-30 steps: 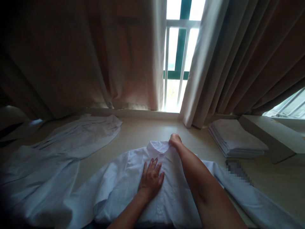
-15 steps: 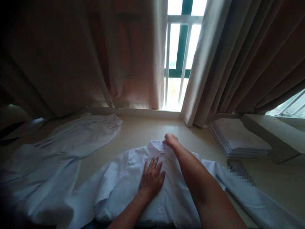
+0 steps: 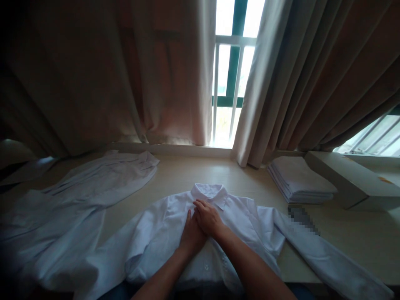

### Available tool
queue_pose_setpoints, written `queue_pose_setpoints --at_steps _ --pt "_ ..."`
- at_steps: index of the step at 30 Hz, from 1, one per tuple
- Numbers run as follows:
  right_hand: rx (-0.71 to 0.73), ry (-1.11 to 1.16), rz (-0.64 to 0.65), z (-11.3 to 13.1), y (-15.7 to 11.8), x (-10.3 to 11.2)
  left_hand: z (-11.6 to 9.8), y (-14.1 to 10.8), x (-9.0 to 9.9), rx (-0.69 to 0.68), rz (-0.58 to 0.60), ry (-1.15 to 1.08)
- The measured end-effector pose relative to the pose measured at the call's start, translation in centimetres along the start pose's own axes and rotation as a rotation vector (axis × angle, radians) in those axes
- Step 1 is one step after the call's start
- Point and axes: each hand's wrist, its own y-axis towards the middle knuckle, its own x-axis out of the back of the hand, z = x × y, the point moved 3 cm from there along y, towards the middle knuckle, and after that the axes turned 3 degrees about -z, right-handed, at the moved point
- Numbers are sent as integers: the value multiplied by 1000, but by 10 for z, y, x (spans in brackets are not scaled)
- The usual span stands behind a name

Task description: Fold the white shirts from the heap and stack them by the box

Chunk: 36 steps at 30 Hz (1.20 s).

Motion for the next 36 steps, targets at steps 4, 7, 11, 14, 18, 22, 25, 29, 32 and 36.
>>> queue_pose_setpoints --at_steps 4,7,11,14,18,22,25,29,32,36 --pt "-60 -56 -2 -15 -6 -4 29 -3 17 43 -59 -39" --pt "-15 -140 13 -23 -14 -7 76 -5 51 81 -77 96" --pt "-3 -202 29 -19 -14 -7 161 -10 105 458 64 322" --pt "46 -232 26 -2 5 -10 204 -12 124 523 232 227" --pt "77 -260 57 20 41 -27 229 -6 123 529 306 64" --pt "-27 -268 239 15 61 -55 245 6 120 588 325 -38" --pt "-65 -272 281 3 64 -67 256 16 123 606 310 -116" --pt "-52 -283 261 -10 67 -65 257 32 122 600 268 -187" --pt "-51 -299 272 -22 69 -56 246 41 118 576 311 -258" --pt "-64 -321 296 -43 65 -39 236 28 126 575 588 -367"
